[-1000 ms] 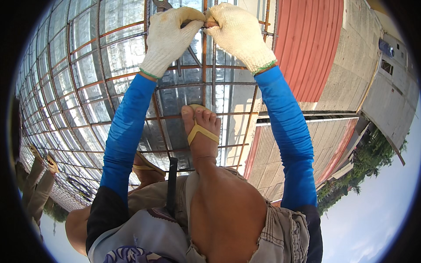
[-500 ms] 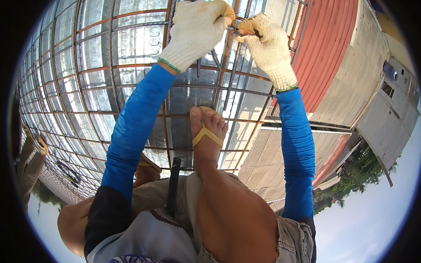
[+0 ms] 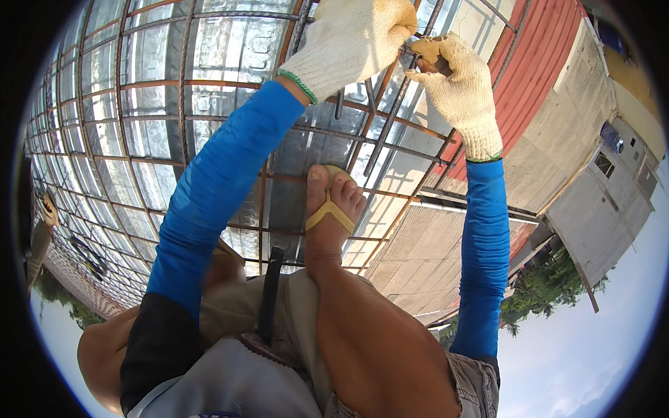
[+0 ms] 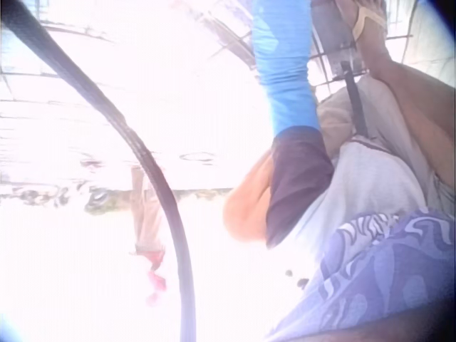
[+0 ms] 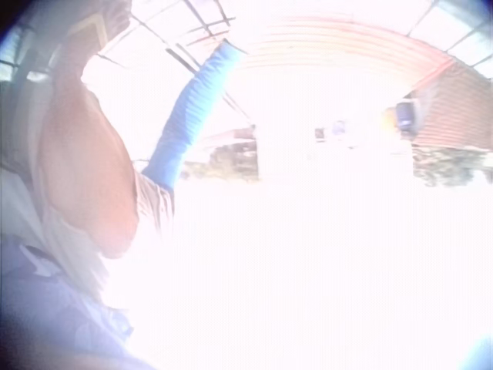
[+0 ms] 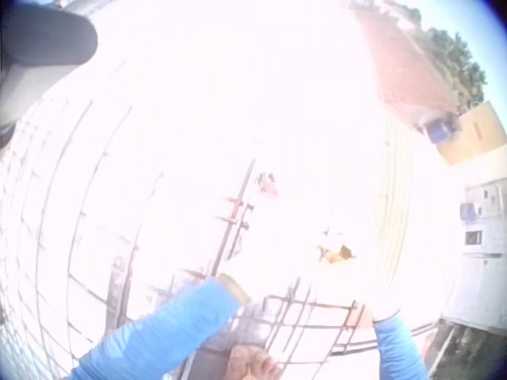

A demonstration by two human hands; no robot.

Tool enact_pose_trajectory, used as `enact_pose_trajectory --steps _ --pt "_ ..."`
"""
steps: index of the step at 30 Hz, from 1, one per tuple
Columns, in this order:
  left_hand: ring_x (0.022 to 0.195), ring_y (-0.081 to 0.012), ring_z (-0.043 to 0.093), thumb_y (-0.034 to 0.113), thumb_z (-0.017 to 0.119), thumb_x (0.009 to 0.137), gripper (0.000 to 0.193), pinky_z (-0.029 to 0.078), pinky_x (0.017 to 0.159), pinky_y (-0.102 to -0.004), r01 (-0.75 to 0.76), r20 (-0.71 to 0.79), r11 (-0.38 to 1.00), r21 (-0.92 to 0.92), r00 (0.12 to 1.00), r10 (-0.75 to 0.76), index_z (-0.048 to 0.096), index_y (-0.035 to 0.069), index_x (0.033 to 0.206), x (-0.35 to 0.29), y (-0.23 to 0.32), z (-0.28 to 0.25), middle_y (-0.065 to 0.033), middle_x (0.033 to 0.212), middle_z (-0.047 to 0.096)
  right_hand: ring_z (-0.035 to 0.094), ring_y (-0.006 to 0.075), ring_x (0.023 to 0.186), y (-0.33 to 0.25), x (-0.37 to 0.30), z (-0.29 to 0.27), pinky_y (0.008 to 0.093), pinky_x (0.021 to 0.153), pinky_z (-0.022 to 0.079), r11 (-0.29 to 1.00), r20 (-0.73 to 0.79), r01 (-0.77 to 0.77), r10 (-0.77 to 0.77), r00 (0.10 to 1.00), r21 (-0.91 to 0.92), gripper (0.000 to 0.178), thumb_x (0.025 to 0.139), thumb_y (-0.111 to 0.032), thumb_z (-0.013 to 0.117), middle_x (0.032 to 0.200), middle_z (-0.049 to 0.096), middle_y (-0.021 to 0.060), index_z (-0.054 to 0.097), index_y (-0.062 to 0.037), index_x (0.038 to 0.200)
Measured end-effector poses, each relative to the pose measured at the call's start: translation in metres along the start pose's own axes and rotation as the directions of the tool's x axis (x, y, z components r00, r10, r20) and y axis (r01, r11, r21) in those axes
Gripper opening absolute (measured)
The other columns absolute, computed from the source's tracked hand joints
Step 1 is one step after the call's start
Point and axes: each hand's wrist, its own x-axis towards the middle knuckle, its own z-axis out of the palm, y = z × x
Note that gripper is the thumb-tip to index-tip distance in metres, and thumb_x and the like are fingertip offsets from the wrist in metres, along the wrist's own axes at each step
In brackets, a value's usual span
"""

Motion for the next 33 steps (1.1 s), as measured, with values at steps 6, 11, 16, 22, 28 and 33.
enact_pose_trajectory --steps 6,11,16,22,28,33 --pt "0.132 -0.062 0.049 0.028 0.062 0.097 0.051 0.024 0.122 -0.0732 0.05 0.061 0.985 -0.168 0.997 -0.04 0.064 -0.008 0.133 0.014 0.01 -0.026 -0.0421 0.133 0.06 0.077 0.0195 0.092 -0.014 -0.002 0.005 0.0354 0.081 0.062 0.999 -0.082 -0.015 0.011 0.997 -0.048 0.044 0.08 -0.018 0.093 0.102 0.075 0.0098 0.075 -0.0069 0.119" --pt "0.126 -0.0586 0.055 0.027 0.058 0.099 0.045 0.024 0.123 -0.073 0.018 0.214 0.994 -0.112 0.977 0.006 0.066 -0.005 0.13 0.026 0.012 -0.044 -0.0365 0.125 0.066 0.077 0.0193 0.086 -0.023 -0.025 0.028 0.0339 0.077 0.061 0.984 -0.296 -0.177 0.17 0.94 0.002 0.033 0.084 -0.02 0.091 0.092 0.075 0.0084 0.077 -0.0093 0.113" --pt "0.13 -0.0528 0.056 0.026 0.057 0.101 0.043 0.022 0.124 -0.0745 -0.064 0.177 0.98 -0.19 0.979 0.099 0.066 -0.003 0.132 0.017 0.001 -0.034 -0.0311 0.129 0.066 0.075 0.0254 0.085 -0.033 -0.035 0.043 0.0385 0.076 0.059 0.975 -0.406 -0.145 0.065 0.912 -0.169 0.024 0.096 -0.027 0.079 0.093 0.074 0.0093 0.078 -0.008 0.11" --pt "0.147 -0.0538 0.04 0.031 0.056 0.105 0.049 0.011 0.127 -0.0731 -0.038 0.25 0.979 -0.198 0.964 0.088 0.061 -0.001 0.142 0.014 -0.007 -0.037 -0.0323 0.147 0.057 0.073 0.0305 0.092 -0.05 -0.029 0.055 0.0425 0.081 0.058 0.964 -0.408 -0.193 0.104 0.907 -0.184 0.024 0.096 -0.026 0.075 0.097 0.074 0.0099 0.078 -0.01 0.115" --pt "0.15 -0.0597 0.033 0.039 0.058 0.106 0.061 0.021 0.125 -0.0705 -0.052 0.271 0.999 0.01 0.961 0.047 0.055 -0.002 0.151 0.004 -0.012 -0.038 -0.0442 0.16 0.038 0.07 0.0312 0.087 -0.052 -0.022 0.072 0.0446 0.077 0.055 0.962 -0.476 -0.256 0.184 0.86 -0.091 0.019 0.087 -0.016 0.08 0.09 0.069 0.0103 0.074 -0.0111 0.104" --pt "0.146 -0.0575 0.039 0.041 0.058 0.106 0.064 0.026 0.124 -0.0663 -0.031 0.223 0.999 0.013 0.974 0.027 0.053 -0.001 0.154 0.007 -0.008 -0.044 -0.0486 0.162 0.028 0.066 0.0338 0.086 -0.047 -0.016 0.07 0.0451 0.077 0.054 0.964 -0.461 -0.227 0.14 0.876 -0.138 0.019 0.081 -0.014 0.081 0.087 0.063 0.0106 0.07 -0.0108 0.096"
